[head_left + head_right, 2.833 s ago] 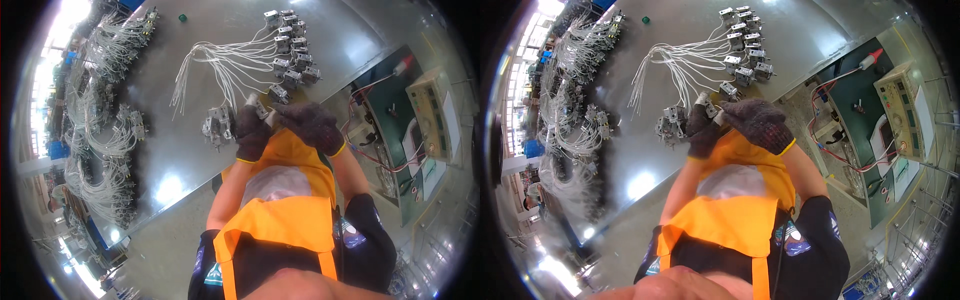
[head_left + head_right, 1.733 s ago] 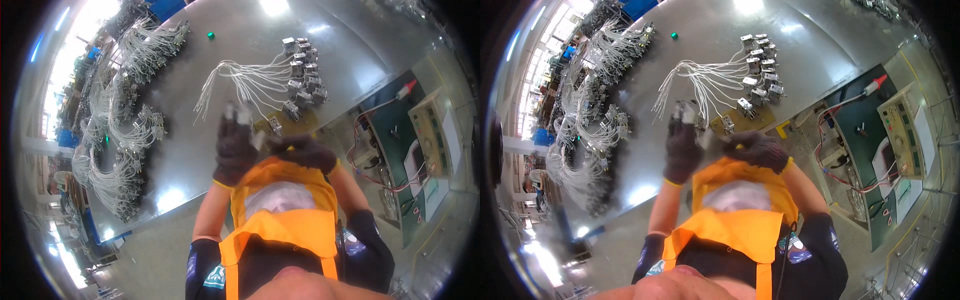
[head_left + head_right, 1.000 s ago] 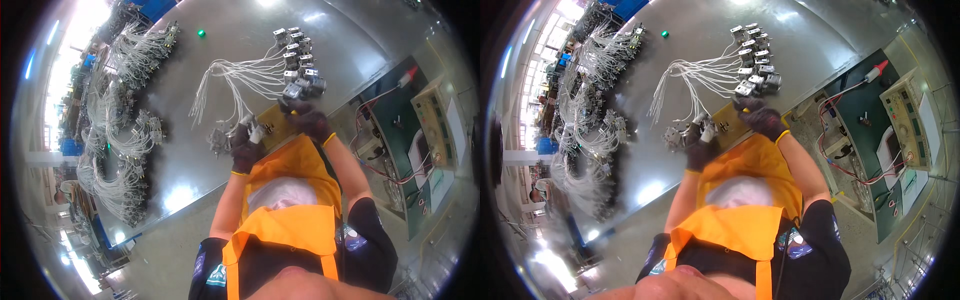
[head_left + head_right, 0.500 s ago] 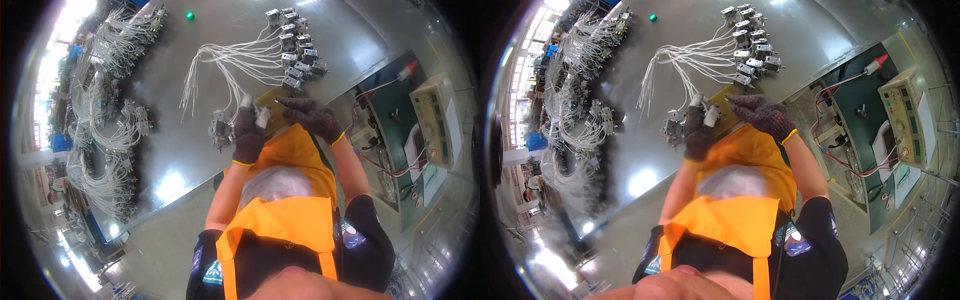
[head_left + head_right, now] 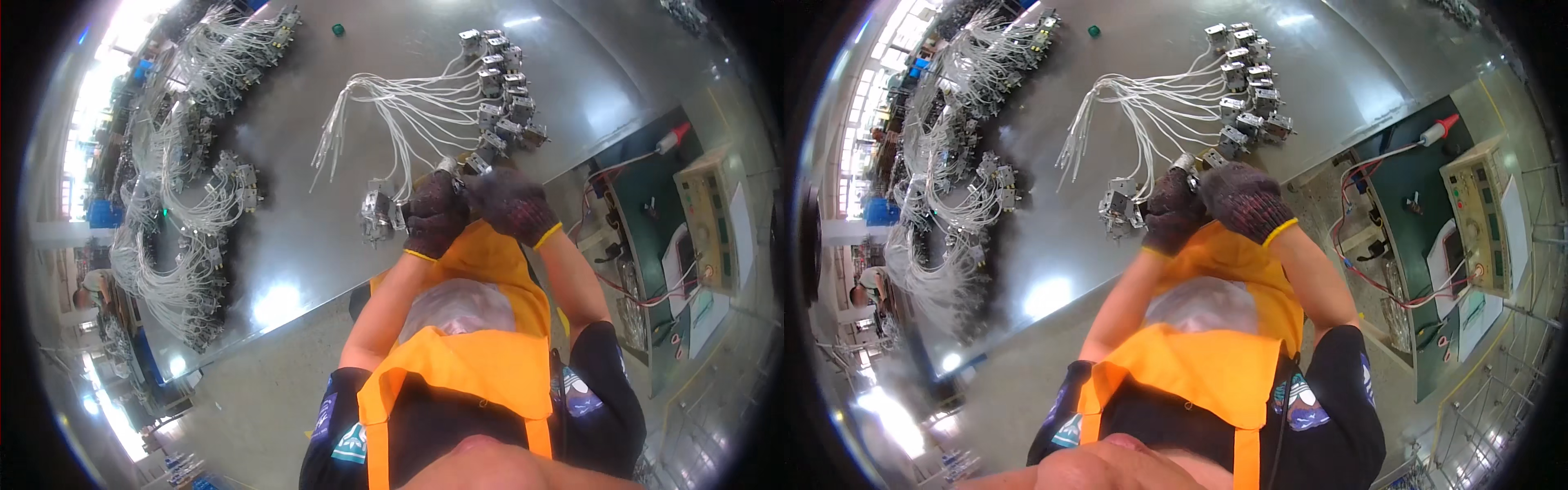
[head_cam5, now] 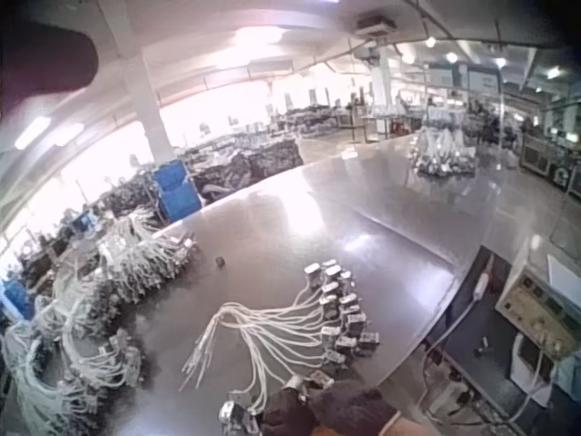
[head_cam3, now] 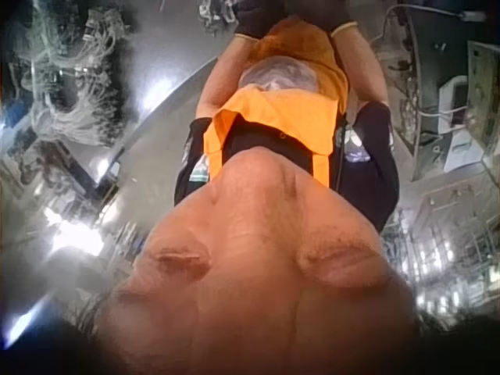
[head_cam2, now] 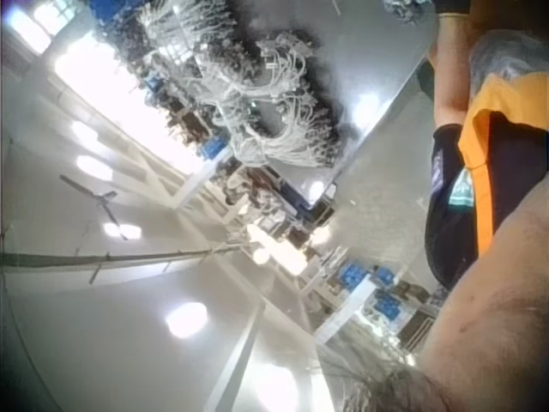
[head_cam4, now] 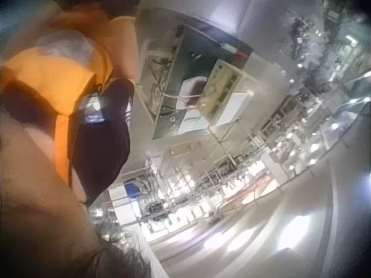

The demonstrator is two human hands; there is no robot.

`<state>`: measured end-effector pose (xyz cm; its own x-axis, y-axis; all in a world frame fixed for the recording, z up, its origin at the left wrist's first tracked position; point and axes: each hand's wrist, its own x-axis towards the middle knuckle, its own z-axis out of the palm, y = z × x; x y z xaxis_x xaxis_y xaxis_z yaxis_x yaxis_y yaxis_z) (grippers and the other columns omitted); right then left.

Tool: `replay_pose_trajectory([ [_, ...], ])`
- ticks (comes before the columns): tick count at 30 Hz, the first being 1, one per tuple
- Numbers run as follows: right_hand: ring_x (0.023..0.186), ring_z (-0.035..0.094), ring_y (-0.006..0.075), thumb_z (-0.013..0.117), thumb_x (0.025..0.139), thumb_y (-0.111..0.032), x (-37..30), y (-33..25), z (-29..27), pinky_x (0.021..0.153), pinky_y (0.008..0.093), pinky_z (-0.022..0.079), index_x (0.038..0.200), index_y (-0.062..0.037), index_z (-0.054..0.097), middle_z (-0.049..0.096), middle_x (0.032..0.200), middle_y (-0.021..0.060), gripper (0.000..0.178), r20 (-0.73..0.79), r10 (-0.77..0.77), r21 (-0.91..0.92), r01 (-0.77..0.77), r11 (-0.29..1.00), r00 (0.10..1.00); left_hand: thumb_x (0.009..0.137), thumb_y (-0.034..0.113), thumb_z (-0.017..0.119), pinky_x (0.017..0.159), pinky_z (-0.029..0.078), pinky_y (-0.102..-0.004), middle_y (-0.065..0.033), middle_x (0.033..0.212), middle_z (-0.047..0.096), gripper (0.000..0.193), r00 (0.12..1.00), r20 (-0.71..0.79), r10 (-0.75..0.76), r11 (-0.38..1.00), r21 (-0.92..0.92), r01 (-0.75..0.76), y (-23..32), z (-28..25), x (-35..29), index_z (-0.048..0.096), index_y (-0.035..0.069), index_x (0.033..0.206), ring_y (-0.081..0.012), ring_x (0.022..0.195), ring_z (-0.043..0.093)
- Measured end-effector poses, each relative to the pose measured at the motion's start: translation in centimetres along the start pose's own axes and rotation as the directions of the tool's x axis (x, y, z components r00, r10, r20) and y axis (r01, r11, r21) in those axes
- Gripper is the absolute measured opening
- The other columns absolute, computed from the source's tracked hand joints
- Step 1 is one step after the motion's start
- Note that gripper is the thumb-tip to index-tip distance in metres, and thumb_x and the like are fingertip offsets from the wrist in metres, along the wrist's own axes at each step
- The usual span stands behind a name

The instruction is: Plugging individual connectors from a wire harness into a component board at an assembly station.

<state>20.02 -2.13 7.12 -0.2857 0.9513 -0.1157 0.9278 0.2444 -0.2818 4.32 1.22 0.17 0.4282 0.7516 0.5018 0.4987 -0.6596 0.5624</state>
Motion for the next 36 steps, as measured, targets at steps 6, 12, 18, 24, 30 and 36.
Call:
replay_pose_trajectory([
  [6,0.083,0.065,0.0397,0.050,0.095,-0.023,-1.1,-1.4,-0.2,0.070,0.0501,0.051,0.101,-0.0071,0.064,0.067,0.088,0.0212,0.022,-0.088,0.076,0.032,-0.074,0.997,0.993,0.080,0.018,0.068,0.078,0.049,-0.0486,-0.0226,0.101,0.062,0.044,0.978,0.132,-0.161,0.979,-0.106,0.175,0.7,0.0,0.3,0.054,0.000,0.117,-0.0419,0.094,0.061],
  [12,0.092,0.065,0.0423,0.056,0.091,-0.030,-2.0,-1.3,0.5,0.079,0.0502,0.052,0.116,-0.0095,0.063,0.068,0.099,0.0222,0.033,-0.276,0.045,0.592,0.133,0.795,0.960,0.079,0.018,0.072,0.104,0.039,-0.0514,-0.0227,0.132,0.052,0.062,0.999,-0.012,0.047,0.963,0.265,-0.042,3.9,-5.6,-1.7,0.047,0.002,0.133,-0.0442,0.128,0.045],
  [18,0.087,0.067,0.0362,0.068,0.087,-0.026,-3.4,-0.5,0.2,0.076,0.0430,0.052,0.118,-0.0109,0.065,0.069,0.097,0.0182,0.035,-0.084,0.110,0.341,-0.075,0.937,0.990,0.080,0.012,0.073,0.095,0.048,-0.0464,-0.0221,0.123,0.058,0.058,0.974,-0.224,-0.031,0.921,0.372,0.115,0.9,-10.6,-3.3,0.048,0.001,0.131,-0.0409,0.116,0.056],
  [24,0.084,0.068,0.0324,0.068,0.084,-0.024,-2.7,-3.3,2.4,0.076,0.0392,0.052,0.113,-0.0098,0.066,0.069,0.092,0.0133,0.032,-0.066,-0.144,0.689,0.149,0.710,0.987,0.085,0.003,0.068,0.099,0.047,-0.0370,-0.0169,0.133,0.056,0.059,0.923,0.151,-0.354,0.932,0.143,0.334,-1.5,-11.9,-0.9,0.046,0.002,0.139,-0.0259,0.120,0.057],
  [30,0.060,0.049,0.0033,0.063,0.091,-0.027,-0.5,-0.8,6.3,0.051,0.0232,0.044,0.130,-0.0110,0.060,0.064,0.085,-0.0006,0.042,-0.121,0.339,0.940,-0.002,0.342,0.933,0.086,-0.001,0.067,0.095,0.049,-0.0321,-0.0167,0.131,0.056,0.059,0.966,-0.045,-0.256,0.967,-0.026,0.255,1.6,-9.0,0.7,0.044,0.001,0.140,-0.0248,0.118,0.057],
  [36,0.069,0.060,0.0109,0.060,0.091,-0.021,-1.3,-0.4,7.2,0.060,0.0265,0.052,0.143,-0.0187,0.050,0.070,0.101,0.0051,0.053,-0.007,0.168,0.968,-0.035,0.248,0.986,0.085,0.012,0.071,0.093,0.048,-0.0405,-0.0202,0.119,0.058,0.056,0.965,-0.033,-0.259,0.948,-0.198,0.248,2.9,-1.4,-2.6,0.047,0.001,0.135,-0.0341,0.108,0.059],
])
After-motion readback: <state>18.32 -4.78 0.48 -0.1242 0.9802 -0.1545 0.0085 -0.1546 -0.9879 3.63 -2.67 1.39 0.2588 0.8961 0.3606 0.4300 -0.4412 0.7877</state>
